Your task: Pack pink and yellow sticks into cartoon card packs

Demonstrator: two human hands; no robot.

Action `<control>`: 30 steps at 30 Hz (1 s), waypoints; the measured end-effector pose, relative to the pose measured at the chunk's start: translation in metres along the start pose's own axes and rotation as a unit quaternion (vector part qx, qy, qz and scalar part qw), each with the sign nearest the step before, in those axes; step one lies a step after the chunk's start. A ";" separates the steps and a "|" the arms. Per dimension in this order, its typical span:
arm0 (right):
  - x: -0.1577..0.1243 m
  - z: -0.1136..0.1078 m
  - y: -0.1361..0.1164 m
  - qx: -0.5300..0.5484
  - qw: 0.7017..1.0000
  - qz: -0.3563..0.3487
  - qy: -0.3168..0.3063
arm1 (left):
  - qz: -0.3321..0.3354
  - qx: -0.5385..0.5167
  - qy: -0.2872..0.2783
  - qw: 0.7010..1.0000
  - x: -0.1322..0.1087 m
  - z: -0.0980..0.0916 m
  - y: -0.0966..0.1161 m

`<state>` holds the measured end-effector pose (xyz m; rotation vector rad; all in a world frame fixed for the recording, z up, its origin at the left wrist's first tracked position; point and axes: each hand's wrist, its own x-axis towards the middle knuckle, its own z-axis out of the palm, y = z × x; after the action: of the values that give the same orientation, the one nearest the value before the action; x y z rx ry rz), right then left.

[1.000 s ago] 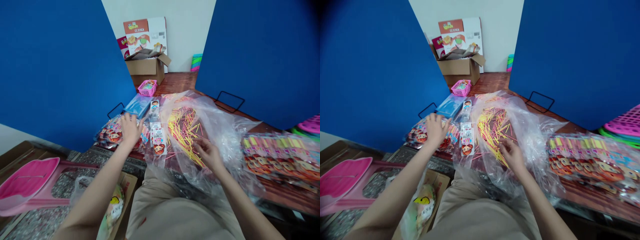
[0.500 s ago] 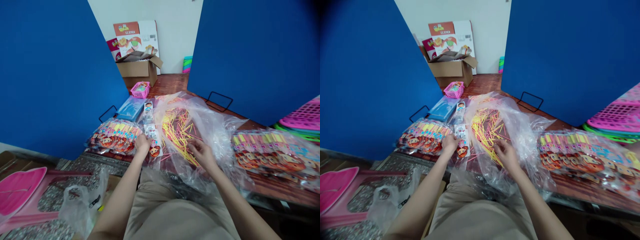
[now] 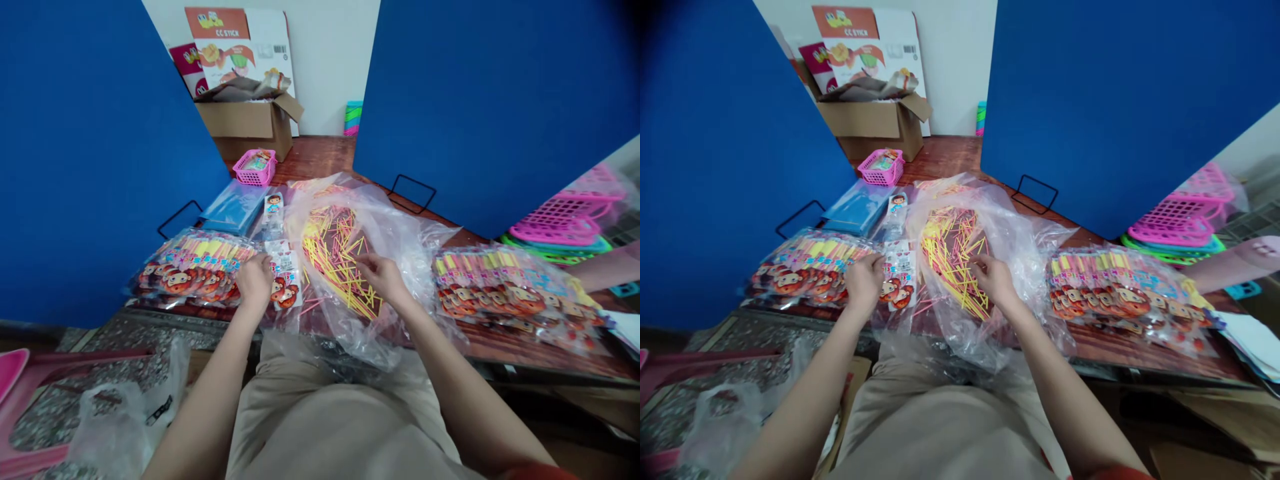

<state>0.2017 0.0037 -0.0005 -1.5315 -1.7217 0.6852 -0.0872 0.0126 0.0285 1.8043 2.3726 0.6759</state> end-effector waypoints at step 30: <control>0.077 0.065 -0.031 -0.193 0.965 0.005 -0.175 | -0.053 -0.519 -0.061 0.851 -0.064 0.017 0.023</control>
<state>0.1285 0.0794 -0.0021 -1.7579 -2.2178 0.6839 -0.0422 -0.0374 0.0097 1.1428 1.4509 1.3959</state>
